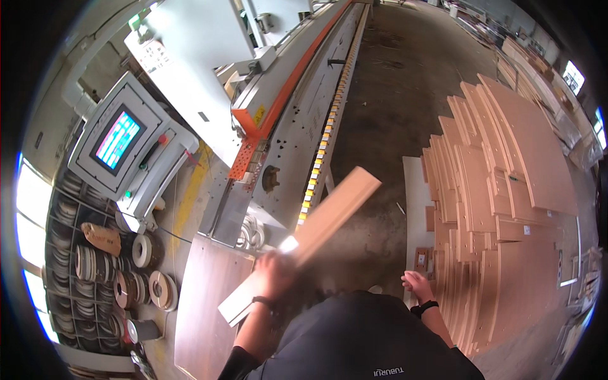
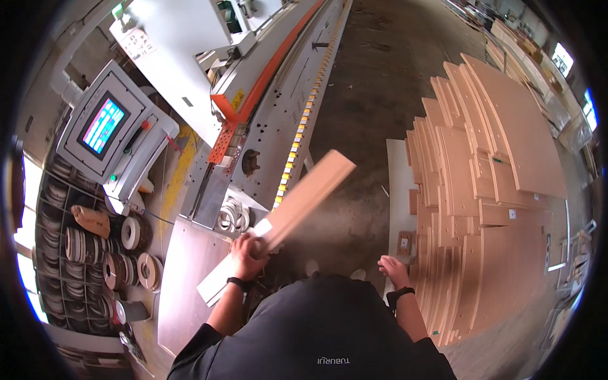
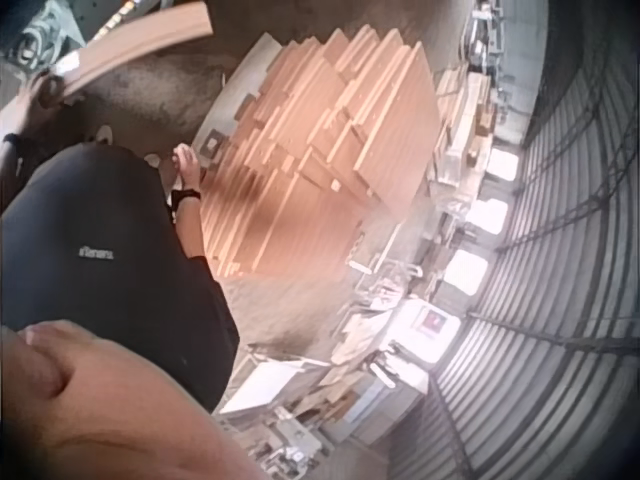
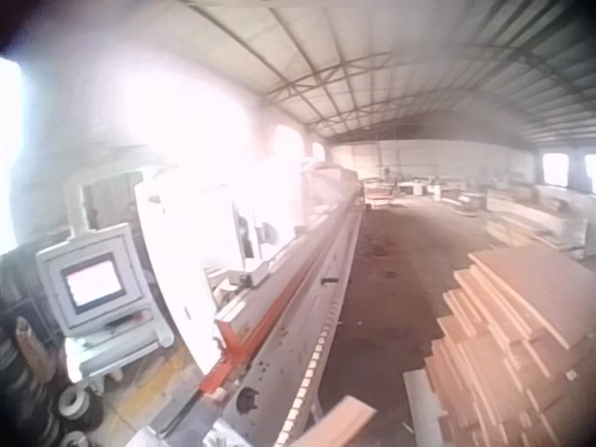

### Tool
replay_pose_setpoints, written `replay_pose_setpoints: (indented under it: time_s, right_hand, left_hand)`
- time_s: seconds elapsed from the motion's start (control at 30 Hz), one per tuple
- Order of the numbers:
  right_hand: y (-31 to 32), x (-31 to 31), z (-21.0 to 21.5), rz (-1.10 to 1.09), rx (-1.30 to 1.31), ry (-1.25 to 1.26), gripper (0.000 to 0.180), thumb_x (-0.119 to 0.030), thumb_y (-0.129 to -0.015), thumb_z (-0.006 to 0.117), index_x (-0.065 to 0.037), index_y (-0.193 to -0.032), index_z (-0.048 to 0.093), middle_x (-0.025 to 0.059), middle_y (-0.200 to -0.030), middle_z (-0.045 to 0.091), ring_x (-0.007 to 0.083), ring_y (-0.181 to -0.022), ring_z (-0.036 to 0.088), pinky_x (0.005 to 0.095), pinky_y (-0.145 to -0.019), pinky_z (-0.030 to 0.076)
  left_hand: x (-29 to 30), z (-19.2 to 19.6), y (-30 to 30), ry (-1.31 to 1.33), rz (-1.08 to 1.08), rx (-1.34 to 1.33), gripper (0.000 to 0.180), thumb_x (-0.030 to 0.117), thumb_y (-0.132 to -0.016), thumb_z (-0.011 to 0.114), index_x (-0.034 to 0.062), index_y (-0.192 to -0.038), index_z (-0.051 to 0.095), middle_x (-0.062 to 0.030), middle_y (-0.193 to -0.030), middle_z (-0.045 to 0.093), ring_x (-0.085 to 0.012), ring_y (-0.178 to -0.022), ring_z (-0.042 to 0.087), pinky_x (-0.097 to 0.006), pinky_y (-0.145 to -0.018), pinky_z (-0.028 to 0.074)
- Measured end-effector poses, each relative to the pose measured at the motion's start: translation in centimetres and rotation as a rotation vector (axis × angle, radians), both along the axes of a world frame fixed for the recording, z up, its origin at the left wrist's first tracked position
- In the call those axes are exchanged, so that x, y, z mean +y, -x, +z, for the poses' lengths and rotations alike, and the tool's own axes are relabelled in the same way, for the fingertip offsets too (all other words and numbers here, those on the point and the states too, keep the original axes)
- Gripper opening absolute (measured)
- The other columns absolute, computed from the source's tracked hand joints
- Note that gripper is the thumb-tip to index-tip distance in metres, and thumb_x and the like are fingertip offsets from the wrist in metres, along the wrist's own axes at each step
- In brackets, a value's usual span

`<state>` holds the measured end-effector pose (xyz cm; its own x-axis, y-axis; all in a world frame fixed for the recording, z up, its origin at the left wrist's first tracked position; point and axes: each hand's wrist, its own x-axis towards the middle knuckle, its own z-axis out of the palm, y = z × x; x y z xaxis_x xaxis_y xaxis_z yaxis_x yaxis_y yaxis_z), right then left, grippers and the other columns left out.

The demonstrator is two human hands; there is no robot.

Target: Operating a woodworking machine to process wooden panels in a furniture manufacturing facility.

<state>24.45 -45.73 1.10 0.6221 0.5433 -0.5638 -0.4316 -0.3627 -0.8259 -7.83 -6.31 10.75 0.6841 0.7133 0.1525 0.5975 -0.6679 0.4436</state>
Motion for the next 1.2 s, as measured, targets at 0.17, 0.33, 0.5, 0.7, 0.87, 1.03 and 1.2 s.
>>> replay_pose_setpoints:
  time_s: [0.17, 0.33, 0.5, 0.7, 0.87, 1.03, 1.2]
  right_hand:
    - [1.5, -3.0, -1.7, -0.019, 0.041, 0.238, 0.034, -0.030, -0.094, 0.068, -0.008, -0.121, 0.069, 0.0026, -0.102, 0.074, 0.0134, -0.088, 0.069, 0.0288, -0.073, 0.053]
    - [3.2, -4.9, -2.5, 0.014, 0.025, 0.357, 0.029, -0.030, -0.097, 0.066, -0.009, -0.116, 0.070, 0.0031, -0.103, 0.074, 0.0165, -0.088, 0.070, 0.0312, -0.075, 0.055]
    - [5.2, -1.8, 1.7, 0.210, -0.116, 0.463, 0.033, -0.028, -0.097, 0.067, -0.007, -0.121, 0.069, 0.0051, -0.105, 0.074, 0.0184, -0.091, 0.071, 0.0298, -0.074, 0.056]
    - [6.4, -0.2, 2.7, 0.161, -0.118, 0.474, 0.033, -0.028, -0.096, 0.068, -0.005, -0.120, 0.070, 0.0060, -0.102, 0.075, 0.0185, -0.089, 0.071, 0.0308, -0.075, 0.057]
    - [6.8, -0.5, 0.2, 0.264, -0.270, 0.525, 0.035, -0.033, -0.094, 0.068, -0.003, -0.111, 0.075, 0.0089, -0.100, 0.076, 0.0191, -0.091, 0.071, 0.0317, -0.080, 0.056]
    - [7.5, -1.1, -1.1, 0.278, -0.331, 0.543, 0.038, -0.036, -0.094, 0.067, -0.004, -0.112, 0.075, 0.0110, -0.105, 0.076, 0.0230, -0.098, 0.071, 0.0323, -0.088, 0.054]
    - [7.4, -1.9, -2.3, 0.270, -0.240, 0.528, 0.040, -0.037, -0.093, 0.067, -0.004, -0.114, 0.074, 0.0124, -0.109, 0.075, 0.0262, -0.105, 0.070, 0.0335, -0.093, 0.052]
  left_hand:
    - [7.0, -2.7, 6.6, -0.046, 0.292, 0.004, 0.066, 0.021, -0.059, 0.089, 0.0132, -0.119, 0.064, -0.0135, -0.138, 0.055, -0.0379, -0.128, 0.048, -0.049, -0.109, 0.043]
    - [13.9, -4.7, 9.7, -0.097, 0.377, -0.068, 0.056, 0.023, -0.062, 0.088, 0.0125, -0.113, 0.067, -0.0130, -0.132, 0.058, -0.0392, -0.127, 0.049, -0.049, -0.109, 0.042]
    - [18.4, -5.9, 10.9, -0.183, 0.265, -0.009, 0.035, 0.020, -0.087, 0.068, 0.0103, -0.120, 0.066, -0.0168, -0.140, 0.058, -0.0379, -0.134, 0.049, -0.046, -0.116, 0.037]
    - [20.3, -7.7, 6.7, -0.263, 0.253, -0.056, 0.029, 0.012, -0.090, 0.062, 0.0079, -0.118, 0.067, -0.0082, -0.133, 0.065, -0.0300, -0.127, 0.058, -0.042, -0.104, 0.048]
    - [22.1, -6.6, 4.9, -0.289, 0.330, -0.040, 0.023, 0.022, -0.098, 0.055, 0.0116, -0.112, 0.069, -0.0027, -0.125, 0.069, -0.0257, -0.116, 0.065, -0.040, -0.095, 0.053]
    - [22.4, -5.4, 4.0, -0.185, 0.440, 0.074, 0.018, 0.024, -0.095, 0.060, 0.0159, -0.108, 0.069, 0.0019, -0.121, 0.069, -0.0222, -0.110, 0.067, -0.040, -0.085, 0.056]
    - [23.7, -6.3, 4.0, -0.212, 0.421, 0.066, 0.021, 0.030, -0.097, 0.058, 0.0195, -0.112, 0.069, 0.0045, -0.125, 0.068, -0.0263, -0.103, 0.069, -0.042, -0.079, 0.056]
